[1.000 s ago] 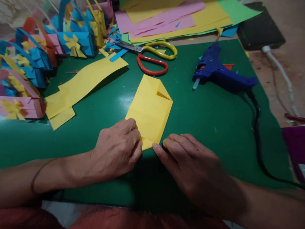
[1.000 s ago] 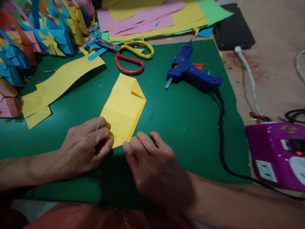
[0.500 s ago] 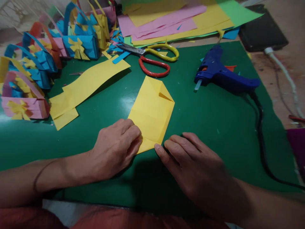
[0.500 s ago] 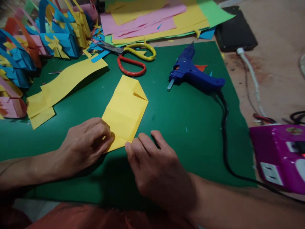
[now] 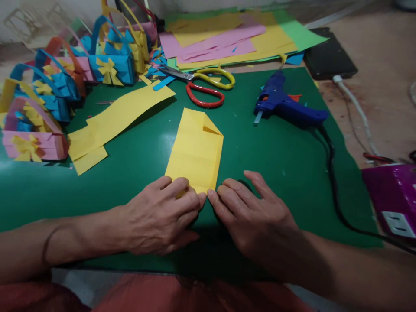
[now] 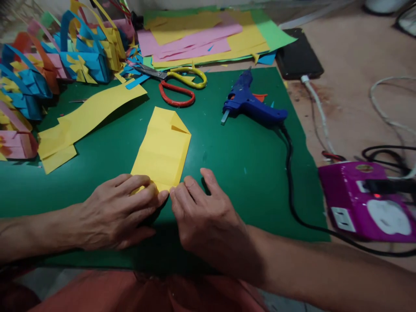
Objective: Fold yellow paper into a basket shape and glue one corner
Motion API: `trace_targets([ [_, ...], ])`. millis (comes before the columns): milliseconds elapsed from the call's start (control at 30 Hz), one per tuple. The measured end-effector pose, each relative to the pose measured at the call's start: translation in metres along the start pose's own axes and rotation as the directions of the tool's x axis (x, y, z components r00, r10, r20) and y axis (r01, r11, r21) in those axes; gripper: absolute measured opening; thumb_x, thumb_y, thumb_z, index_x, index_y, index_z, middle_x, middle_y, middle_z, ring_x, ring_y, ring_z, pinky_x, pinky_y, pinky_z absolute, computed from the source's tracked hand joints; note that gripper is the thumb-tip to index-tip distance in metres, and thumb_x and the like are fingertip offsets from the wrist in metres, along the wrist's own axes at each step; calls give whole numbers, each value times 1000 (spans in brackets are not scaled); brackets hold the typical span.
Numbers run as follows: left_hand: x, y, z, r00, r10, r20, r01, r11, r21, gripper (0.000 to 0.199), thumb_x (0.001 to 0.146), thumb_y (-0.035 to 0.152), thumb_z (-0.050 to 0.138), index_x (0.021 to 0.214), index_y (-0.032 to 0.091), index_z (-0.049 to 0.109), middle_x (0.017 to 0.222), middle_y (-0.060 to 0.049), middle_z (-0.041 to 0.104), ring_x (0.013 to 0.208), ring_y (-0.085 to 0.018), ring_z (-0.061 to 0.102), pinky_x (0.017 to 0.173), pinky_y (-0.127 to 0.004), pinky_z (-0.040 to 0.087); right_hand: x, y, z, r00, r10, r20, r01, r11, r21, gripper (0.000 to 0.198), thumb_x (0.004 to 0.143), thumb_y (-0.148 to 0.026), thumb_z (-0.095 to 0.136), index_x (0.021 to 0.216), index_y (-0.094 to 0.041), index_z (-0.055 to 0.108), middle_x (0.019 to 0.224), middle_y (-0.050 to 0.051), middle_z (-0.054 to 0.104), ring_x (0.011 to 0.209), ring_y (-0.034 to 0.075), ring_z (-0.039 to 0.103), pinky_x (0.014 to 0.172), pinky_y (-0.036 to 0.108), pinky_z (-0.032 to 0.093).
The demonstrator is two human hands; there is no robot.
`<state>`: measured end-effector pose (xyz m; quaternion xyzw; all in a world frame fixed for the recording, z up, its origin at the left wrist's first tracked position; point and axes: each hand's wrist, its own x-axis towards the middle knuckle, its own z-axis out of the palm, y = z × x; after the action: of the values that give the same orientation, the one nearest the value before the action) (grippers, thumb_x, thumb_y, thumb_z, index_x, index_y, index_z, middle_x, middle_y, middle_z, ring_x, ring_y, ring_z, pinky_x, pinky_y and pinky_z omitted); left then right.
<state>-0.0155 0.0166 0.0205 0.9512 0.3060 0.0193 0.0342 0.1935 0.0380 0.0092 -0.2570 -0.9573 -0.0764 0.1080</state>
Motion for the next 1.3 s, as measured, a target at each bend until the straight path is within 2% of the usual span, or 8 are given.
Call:
trace_targets([
  [167, -4, 2, 8, 1000, -9, -27, 11, 998, 56, 46, 90, 46, 42, 116, 10, 53, 103, -11, 58, 93, -26, 49, 69, -37, 42, -1, -1, 2, 998, -38, -40, 36, 998, -51, 31, 87, -9, 36, 90, -12, 66, 81, 8, 63, 82, 21, 54, 87, 46, 35],
  [300, -8, 1, 13, 993, -6, -119, 13, 998, 64, 46, 90, 49, 41, 111, 10, 55, 107, -13, 57, 94, -26, 50, 72, -38, 43, -2, 1, 0, 998, -60, -33, 57, 996, -74, 31, 88, -10, 36, 89, -12, 67, 81, 8, 63, 81, 20, 54, 87, 45, 36],
  [633, -21, -1, 19, 973, 22, -231, -19, 1000, 13, 30, 89, 32, 49, 108, 9, 56, 109, -13, 59, 100, -26, 51, 79, -38, 46, 0, 3, -2, 992, -123, -32, 117, 983, -138, 31, 89, -8, 37, 89, -10, 68, 78, 8, 63, 79, 20, 54, 85, 46, 36],
  [767, -19, -1, 18, 973, -2, -230, 4, 1000, 9, 29, 90, 33, 48, 104, 10, 58, 105, -12, 60, 98, -26, 51, 79, -38, 46, 0, 3, -4, 989, -145, -11, 141, 973, -182, 29, 89, -9, 39, 91, -10, 68, 78, 8, 63, 79, 20, 54, 85, 45, 36],
  [900, -16, 0, 18, 975, -3, -221, 3, 1000, 3, 31, 91, 35, 46, 102, 10, 59, 100, -12, 59, 97, -26, 50, 78, -38, 47, 2, 8, -3, 976, -217, -32, 206, 957, -205, 27, 87, -9, 41, 86, -11, 68, 76, 7, 63, 76, 20, 54, 86, 43, 36],
  [1133, -12, 1, 18, 987, -30, -158, 35, 999, 25, 37, 90, 39, 45, 112, 11, 55, 97, -11, 55, 90, -27, 47, 76, -41, 46, 21, 18, 2, 904, -419, -85, 376, 875, -306, 26, 87, -11, 41, 69, -15, 60, 57, 3, 53, 56, 17, 45, 71, 36, 37],
  [1300, -4, 0, 19, 986, -73, -152, 75, 997, 6, 41, 89, 44, 42, 109, 12, 55, 100, -13, 54, 86, -26, 45, 73, -42, 45, 31, 30, 3, 885, -458, -86, 398, 838, -373, 26, 87, -11, 41, 67, -15, 57, 58, 3, 54, 57, 16, 44, 74, 36, 35],
])
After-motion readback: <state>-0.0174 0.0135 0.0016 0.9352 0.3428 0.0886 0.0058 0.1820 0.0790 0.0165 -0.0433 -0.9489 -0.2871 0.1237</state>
